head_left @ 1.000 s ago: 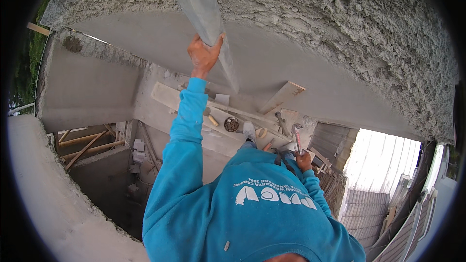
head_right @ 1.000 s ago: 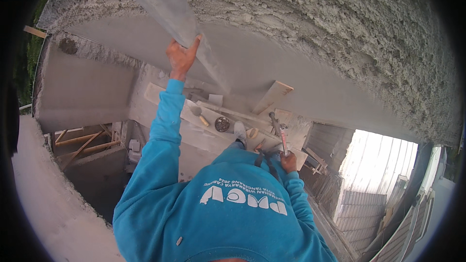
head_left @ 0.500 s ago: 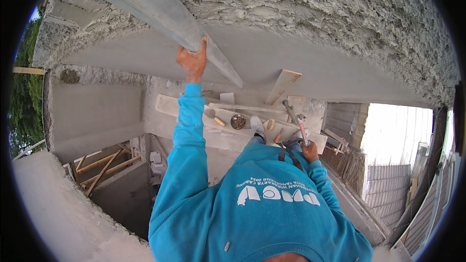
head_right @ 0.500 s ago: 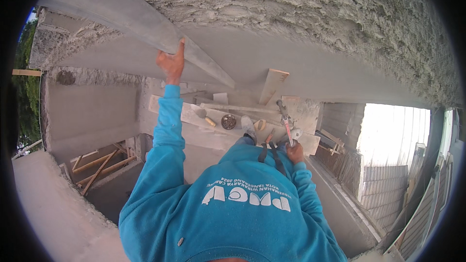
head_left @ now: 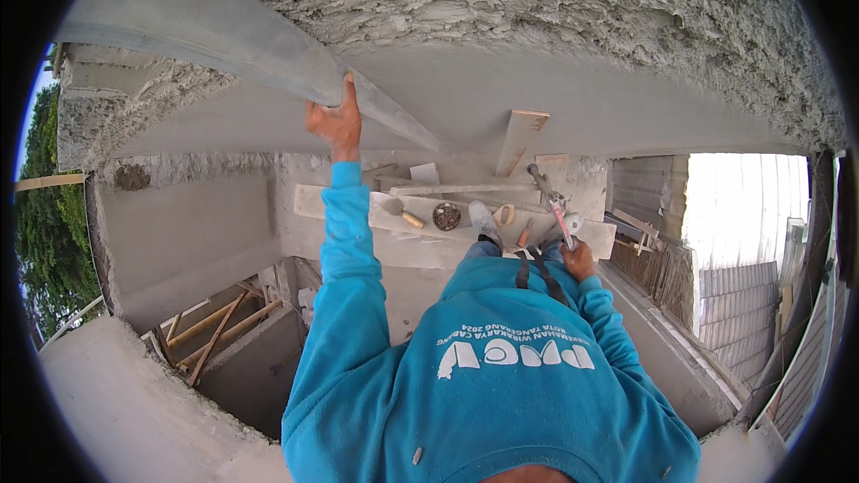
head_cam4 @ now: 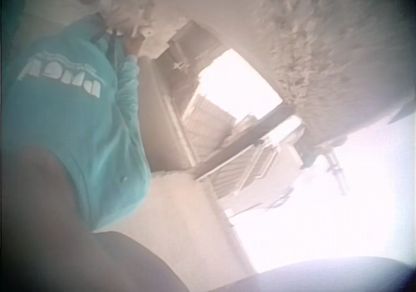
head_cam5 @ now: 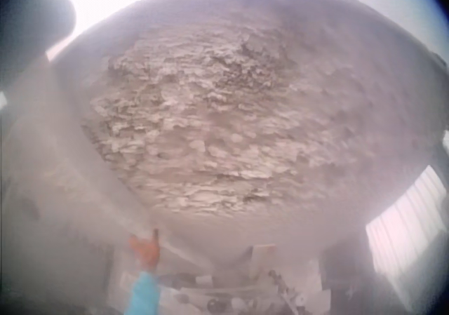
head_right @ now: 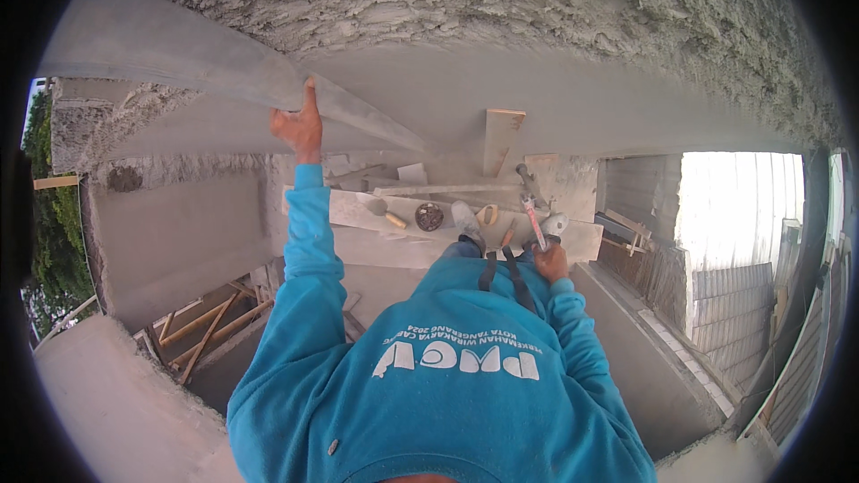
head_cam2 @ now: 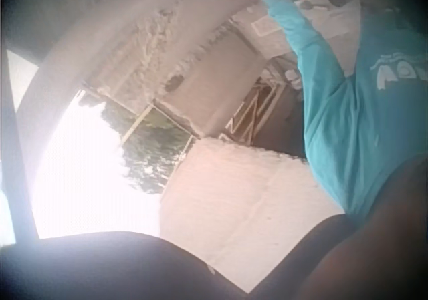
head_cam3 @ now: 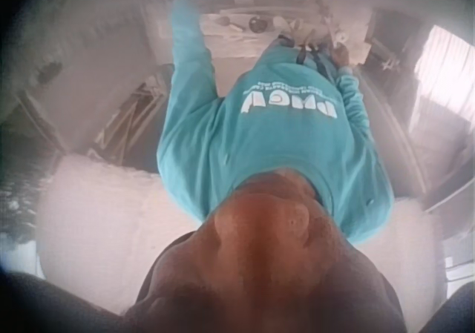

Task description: The person smooths wet plaster on a curved wall using a long straightedge and a trowel. They repeatedly level the surface, then use a hammer to tap nails into the wooden formwork at the top edge, and continue smoothing the plaster.

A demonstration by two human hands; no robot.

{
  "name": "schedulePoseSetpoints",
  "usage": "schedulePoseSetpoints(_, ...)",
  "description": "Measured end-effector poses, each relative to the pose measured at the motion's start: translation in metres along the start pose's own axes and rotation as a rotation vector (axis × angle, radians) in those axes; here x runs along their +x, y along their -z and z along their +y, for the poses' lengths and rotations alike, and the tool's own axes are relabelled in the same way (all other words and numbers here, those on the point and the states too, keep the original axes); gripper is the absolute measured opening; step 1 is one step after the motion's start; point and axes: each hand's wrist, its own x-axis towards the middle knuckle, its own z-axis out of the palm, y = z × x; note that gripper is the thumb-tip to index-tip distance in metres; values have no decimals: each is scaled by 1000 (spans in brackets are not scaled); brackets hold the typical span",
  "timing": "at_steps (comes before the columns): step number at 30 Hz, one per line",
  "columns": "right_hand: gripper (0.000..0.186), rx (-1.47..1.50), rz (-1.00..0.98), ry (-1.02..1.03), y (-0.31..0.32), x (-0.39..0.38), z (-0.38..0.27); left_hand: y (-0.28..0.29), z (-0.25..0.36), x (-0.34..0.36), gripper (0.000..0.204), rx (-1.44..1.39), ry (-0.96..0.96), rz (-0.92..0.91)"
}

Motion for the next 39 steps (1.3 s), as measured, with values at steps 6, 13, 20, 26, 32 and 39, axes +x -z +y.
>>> schedulePoseSetpoints(6, 37, -49, -68, -32, -17, 13, 1, -4, 7, -2, 43, 178, -96, -3)
schedulePoseSetpoints(13, 46, -125, -321, 128, -78, 67, -73, -2, -6, 0, 42, 191, -54, -22)
schedulePoseSetpoints(20, 37, 1008, -734, -442, -204, 81, -215, 4, -9, -3, 50, 173, 112, -45)
schedulePoseSetpoints(26, 57, 1766, -456, -751, -282, 97, -347, -3, 2, -6, 53, 101, 198, -19)
schedulePoseSetpoints(32, 82, 2009, -228, -835, -289, 138, -413, -5, 9, -4, 42, 68, 266, -3)
schedulePoseSetpoints(39, 63, 1897, -103, -779, -297, 168, -436, -4, 4, -4, 56, 210, 216, 15)
